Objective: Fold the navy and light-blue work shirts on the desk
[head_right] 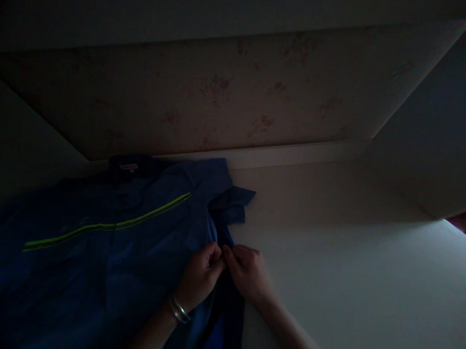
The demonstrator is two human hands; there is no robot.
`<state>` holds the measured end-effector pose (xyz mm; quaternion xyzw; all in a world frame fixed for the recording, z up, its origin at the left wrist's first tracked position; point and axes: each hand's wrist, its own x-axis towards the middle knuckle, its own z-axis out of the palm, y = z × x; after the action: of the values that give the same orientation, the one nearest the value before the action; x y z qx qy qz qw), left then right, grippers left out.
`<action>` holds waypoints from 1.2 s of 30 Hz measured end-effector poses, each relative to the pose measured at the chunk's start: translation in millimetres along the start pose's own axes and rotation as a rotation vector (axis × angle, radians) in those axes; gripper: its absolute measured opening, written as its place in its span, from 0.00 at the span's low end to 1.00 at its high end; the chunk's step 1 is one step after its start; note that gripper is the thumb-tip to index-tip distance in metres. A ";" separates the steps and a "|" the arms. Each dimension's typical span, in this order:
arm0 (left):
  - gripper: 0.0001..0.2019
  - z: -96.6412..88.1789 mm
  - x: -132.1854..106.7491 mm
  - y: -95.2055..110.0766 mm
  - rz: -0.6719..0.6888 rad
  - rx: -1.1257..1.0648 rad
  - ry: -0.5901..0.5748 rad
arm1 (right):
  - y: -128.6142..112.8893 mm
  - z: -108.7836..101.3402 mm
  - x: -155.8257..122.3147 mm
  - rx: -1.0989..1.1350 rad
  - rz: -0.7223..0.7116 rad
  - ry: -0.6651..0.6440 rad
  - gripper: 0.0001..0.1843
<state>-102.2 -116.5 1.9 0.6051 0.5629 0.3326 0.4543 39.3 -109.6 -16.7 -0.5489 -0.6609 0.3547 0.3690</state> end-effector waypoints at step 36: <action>0.12 0.1 -2.6 2.0 0.031 0.055 -0.003 | -0.8 0.2 0.6 -0.024 -0.014 -0.017 0.26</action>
<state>-101.8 -119.0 3.9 0.6266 0.5616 0.3231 0.4331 38.7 -109.2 -16.0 -0.5458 -0.6720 0.3486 0.3591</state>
